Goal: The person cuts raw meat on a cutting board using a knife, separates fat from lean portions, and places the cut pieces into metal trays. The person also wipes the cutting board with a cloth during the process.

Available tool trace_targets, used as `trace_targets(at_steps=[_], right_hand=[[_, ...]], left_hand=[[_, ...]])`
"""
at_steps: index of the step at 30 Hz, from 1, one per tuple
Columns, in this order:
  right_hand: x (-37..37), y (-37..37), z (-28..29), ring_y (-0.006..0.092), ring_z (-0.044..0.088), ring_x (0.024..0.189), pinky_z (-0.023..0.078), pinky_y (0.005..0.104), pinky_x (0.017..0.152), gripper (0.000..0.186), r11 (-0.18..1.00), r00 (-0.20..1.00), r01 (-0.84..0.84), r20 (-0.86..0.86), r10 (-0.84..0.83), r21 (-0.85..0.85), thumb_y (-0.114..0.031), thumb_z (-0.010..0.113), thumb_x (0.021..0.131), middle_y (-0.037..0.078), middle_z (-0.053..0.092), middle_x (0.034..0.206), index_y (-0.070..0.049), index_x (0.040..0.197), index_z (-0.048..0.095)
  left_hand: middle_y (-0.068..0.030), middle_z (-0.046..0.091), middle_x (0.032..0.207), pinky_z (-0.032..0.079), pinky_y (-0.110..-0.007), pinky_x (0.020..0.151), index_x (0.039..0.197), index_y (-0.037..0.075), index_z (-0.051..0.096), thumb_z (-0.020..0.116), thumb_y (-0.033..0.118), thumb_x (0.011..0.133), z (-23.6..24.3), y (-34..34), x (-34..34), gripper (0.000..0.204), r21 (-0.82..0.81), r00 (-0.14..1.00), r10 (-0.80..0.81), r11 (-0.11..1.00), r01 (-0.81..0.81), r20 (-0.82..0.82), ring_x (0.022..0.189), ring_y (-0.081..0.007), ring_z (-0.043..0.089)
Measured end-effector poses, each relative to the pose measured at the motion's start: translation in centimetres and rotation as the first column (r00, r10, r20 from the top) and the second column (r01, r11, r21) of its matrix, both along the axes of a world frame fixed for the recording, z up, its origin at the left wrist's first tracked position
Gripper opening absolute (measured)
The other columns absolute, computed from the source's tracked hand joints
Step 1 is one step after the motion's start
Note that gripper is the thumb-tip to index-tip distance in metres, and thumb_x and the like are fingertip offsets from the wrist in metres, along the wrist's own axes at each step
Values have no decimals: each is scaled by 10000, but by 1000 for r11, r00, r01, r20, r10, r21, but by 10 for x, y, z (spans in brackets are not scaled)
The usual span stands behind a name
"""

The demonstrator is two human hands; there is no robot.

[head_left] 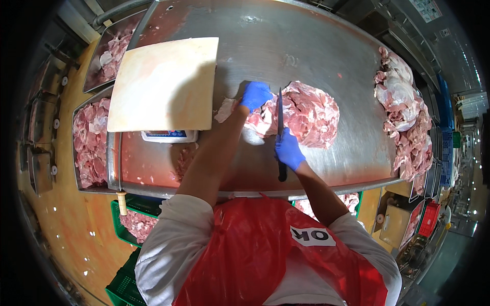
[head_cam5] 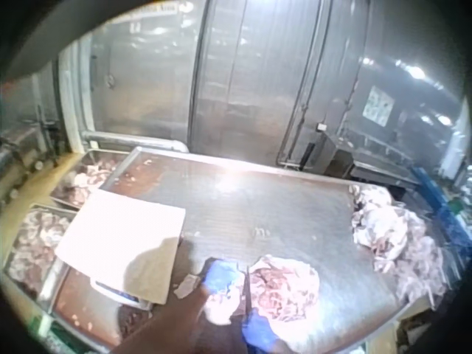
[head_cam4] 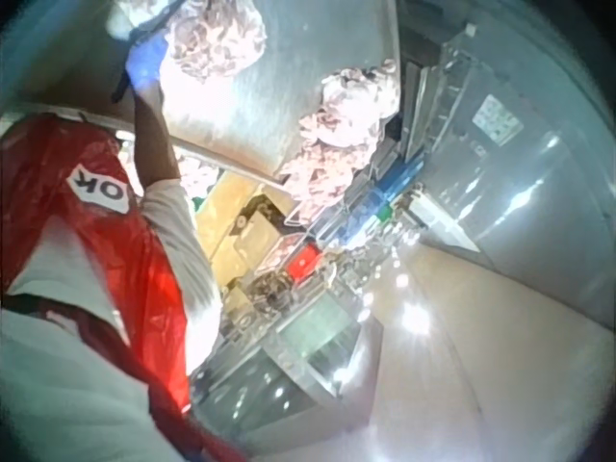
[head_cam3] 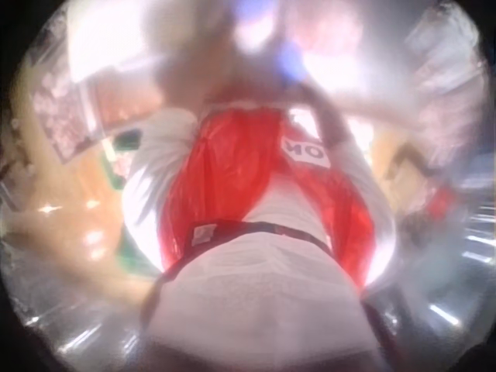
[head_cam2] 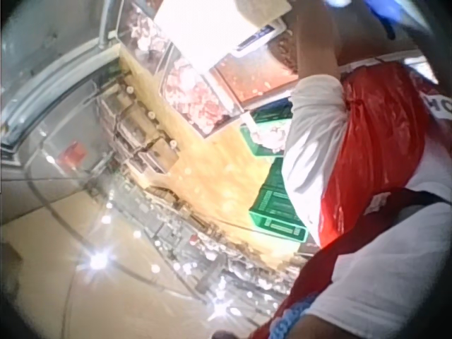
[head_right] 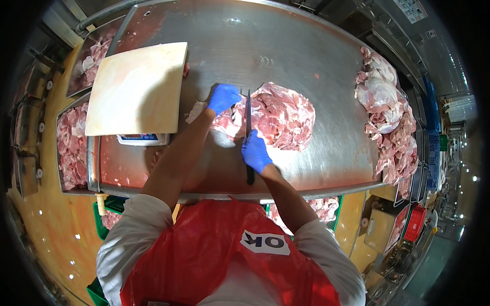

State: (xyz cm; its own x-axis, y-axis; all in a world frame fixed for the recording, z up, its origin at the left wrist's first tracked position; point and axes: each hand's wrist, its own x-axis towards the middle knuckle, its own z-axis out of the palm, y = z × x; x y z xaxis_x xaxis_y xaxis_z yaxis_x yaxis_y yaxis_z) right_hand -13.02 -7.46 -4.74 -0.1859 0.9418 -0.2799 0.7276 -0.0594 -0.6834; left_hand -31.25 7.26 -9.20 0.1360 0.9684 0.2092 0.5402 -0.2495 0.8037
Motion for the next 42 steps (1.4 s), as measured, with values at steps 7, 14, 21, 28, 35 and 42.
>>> trace_targets(at_steps=[7,14,21,28,35,42], right_hand=[[-39,93,-6,470,611,923,504,504,795,306,994,978,-79,198,64,69,-171,523,889,309,613,943,80,1062,501],[-7,32,4,448,636,946,515,490,821,332,970,843,-220,480,244,-108,-129,410,922,323,627,1000,98,1162,444],[-21,79,19,424,644,932,525,483,789,264,926,737,-376,594,323,-38,-118,418,919,298,640,1001,58,1099,494],[142,-47,23,381,652,769,511,489,641,245,830,614,-545,619,490,-116,-112,447,921,259,636,883,-8,1143,441],[90,-45,94,441,639,786,477,546,682,212,953,740,-219,601,302,-210,-195,394,961,274,642,835,-11,1048,455],[24,29,40,467,643,800,512,534,714,247,948,751,-313,597,282,-53,-122,420,911,305,640,832,57,1075,467]], left_hand=[[-148,642,652,483,-389,536,669,35,682,704,229,661,-12,-8,4,195,-97,935,75,994,-44,347,553,-287,617],[-59,583,552,439,-318,509,625,18,653,720,92,676,-13,-24,-9,112,-248,792,275,955,-161,546,524,-115,525],[-58,647,634,482,-294,558,684,8,656,717,50,691,16,-64,-14,74,-32,771,138,988,-151,622,620,-105,605],[-82,624,610,494,-347,528,626,38,649,738,109,686,3,-95,-46,129,-286,746,462,886,-365,480,538,-216,607],[-164,583,1171,395,-534,936,1066,45,645,676,254,748,25,-100,13,381,68,946,173,985,-161,-272,1135,-318,532],[-86,683,1038,208,-762,929,1080,117,684,672,328,722,45,-59,13,415,-625,700,-423,779,-43,-575,1083,-287,611]])
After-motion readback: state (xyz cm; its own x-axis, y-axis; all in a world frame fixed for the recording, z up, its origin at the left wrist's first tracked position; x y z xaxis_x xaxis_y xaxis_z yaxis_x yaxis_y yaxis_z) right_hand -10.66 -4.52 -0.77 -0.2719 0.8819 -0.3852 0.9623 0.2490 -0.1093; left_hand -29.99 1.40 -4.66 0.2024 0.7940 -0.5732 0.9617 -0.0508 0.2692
